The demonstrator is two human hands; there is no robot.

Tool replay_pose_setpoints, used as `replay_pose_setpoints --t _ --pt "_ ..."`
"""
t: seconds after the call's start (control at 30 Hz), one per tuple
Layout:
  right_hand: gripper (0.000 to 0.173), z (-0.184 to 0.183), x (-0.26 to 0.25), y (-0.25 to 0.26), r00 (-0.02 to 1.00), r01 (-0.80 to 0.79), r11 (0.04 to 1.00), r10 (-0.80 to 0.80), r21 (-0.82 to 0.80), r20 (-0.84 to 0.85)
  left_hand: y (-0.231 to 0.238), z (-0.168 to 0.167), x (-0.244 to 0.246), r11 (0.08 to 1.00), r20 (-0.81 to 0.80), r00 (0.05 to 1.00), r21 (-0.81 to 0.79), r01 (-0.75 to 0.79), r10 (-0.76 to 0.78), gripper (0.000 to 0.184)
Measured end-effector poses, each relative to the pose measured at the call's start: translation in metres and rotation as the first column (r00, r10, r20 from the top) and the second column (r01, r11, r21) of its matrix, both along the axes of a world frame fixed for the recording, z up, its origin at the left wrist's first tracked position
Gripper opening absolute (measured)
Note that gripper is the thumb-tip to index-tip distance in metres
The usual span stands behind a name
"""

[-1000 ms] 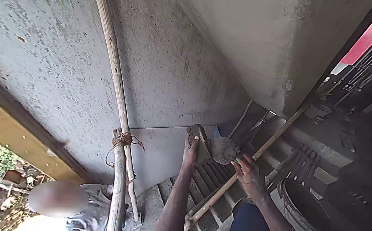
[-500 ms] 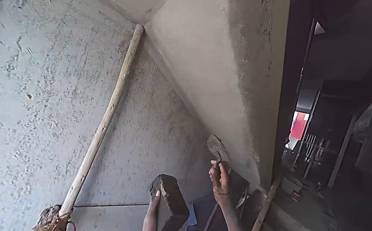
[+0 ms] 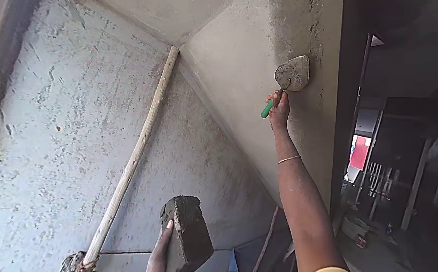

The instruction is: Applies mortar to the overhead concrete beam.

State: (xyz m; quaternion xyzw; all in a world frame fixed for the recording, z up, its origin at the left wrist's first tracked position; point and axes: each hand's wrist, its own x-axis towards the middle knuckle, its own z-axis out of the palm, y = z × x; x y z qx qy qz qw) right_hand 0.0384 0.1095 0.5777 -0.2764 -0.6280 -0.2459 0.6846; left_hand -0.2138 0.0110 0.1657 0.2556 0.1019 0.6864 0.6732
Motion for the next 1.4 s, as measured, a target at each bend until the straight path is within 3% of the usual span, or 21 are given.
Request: replay_pose_setpoints --t 0.5,0.67,0.83,1.03,1.23,1.4 --pt "0.036 0.033 -0.015 -0.013 0.997 -0.023 0.999 0.025 0.023 -0.069 0.003 -0.011 -0.013 0.999 0.0 0.999 -0.016 0.038 -0.038 0.036" --pt "0.04 0.028 -0.02 -0.034 0.995 -0.004 0.995 -0.006 -0.101 -0.104 0.006 -0.013 -0.016 0.999 -0.001 0.999 -0.023 0.043 -0.043 0.036" --pt "0.038 0.035 -0.006 -0.015 0.992 -0.001 1.0 0.002 0.003 -0.128 0.008 -0.016 -0.014 0.999 -0.001 0.999 -0.017 0.049 -0.049 0.036" --pt "0.037 0.016 0.015 -0.01 0.982 -0.054 0.998 0.047 -0.037 -0.182 0.009 -0.016 -0.011 0.999 -0.011 0.999 -0.03 0.043 -0.043 0.036" --pt "0.041 -0.032 0.036 0.006 0.976 -0.014 0.99 -0.017 -0.141 -0.218 0.008 -0.016 -0.013 0.998 0.019 0.998 -0.008 0.059 -0.059 0.038" --pt "0.042 -0.023 0.023 -0.01 0.988 0.073 0.992 -0.087 -0.107 -0.128 0.009 -0.015 -0.017 0.998 0.021 0.998 -0.025 0.06 -0.06 0.038"
